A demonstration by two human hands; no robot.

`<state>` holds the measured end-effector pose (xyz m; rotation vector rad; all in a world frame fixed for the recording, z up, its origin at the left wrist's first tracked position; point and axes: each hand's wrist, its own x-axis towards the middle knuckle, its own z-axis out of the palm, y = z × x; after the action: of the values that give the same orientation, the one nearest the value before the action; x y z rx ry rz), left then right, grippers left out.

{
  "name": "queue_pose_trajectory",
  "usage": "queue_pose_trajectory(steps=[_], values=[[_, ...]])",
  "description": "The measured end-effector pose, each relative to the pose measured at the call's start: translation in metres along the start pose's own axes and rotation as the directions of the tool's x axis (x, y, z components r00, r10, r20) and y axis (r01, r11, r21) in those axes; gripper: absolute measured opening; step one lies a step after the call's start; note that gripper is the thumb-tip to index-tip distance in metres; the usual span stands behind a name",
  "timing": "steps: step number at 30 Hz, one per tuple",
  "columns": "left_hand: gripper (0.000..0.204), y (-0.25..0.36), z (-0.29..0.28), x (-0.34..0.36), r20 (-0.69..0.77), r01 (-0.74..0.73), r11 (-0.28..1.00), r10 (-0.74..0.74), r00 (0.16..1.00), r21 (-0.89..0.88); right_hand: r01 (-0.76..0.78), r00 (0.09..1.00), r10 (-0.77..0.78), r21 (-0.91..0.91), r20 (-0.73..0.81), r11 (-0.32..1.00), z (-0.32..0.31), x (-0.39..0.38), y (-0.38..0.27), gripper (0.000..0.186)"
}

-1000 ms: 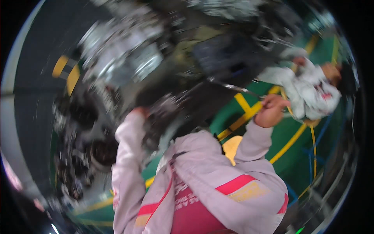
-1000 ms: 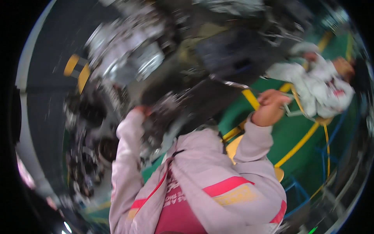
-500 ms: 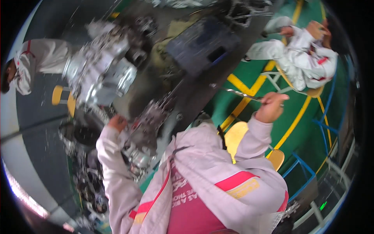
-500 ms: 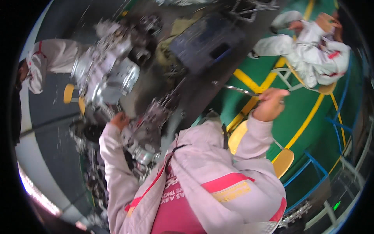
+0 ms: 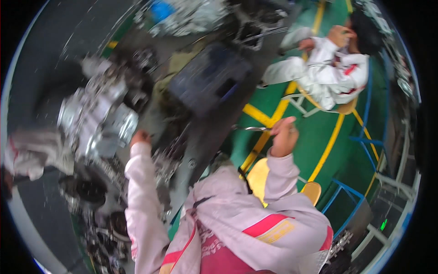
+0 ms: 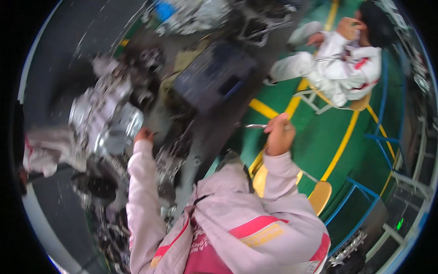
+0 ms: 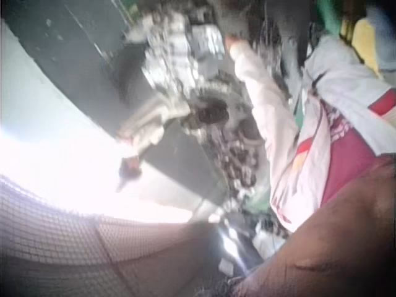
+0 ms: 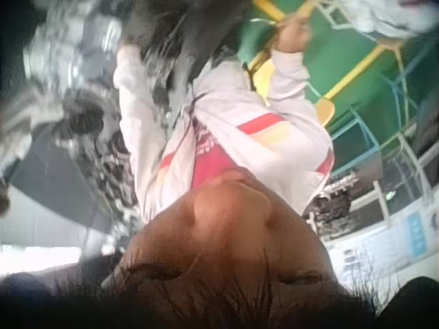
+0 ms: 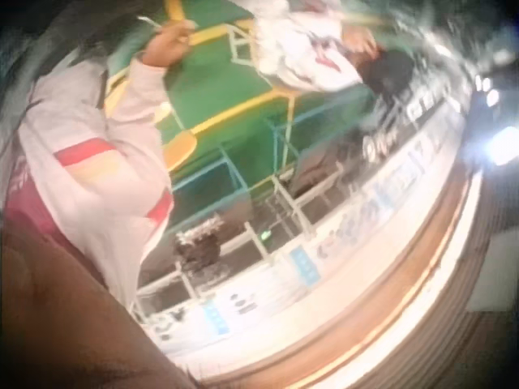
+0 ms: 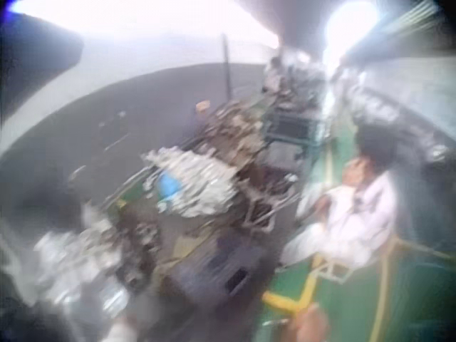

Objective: The person handles internal gears and a metal gearbox housing by hand, then uses a curved metal tool to manipulate a shaft within the housing while working at a bench.

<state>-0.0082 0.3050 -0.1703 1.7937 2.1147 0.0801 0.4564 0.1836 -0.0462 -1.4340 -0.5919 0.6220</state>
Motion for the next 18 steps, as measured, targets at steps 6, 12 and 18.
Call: queue_pose_trajectory(steps=[6,12,18], values=[[0.013,0.012,-0.017,0.059,0.042,-0.024,0.963,0.014,0.999,0.269,-0.070,0.997,0.072,0.094,-0.023,0.993,-0.017,0.005,-0.016,0.049],[0.017,0.011,-0.002,0.101,-0.027,-0.051,0.999,0.052,0.998,0.018,-0.108,0.988,0.116,0.080,-0.100,0.991,-0.044,-0.005,-0.005,0.053],[0.023,0.092,0.007,0.090,0.019,-0.071,0.986,0.069,0.997,0.153,-0.158,0.956,0.130,-0.088,-0.264,0.984,-0.066,-0.009,0.014,0.054]])
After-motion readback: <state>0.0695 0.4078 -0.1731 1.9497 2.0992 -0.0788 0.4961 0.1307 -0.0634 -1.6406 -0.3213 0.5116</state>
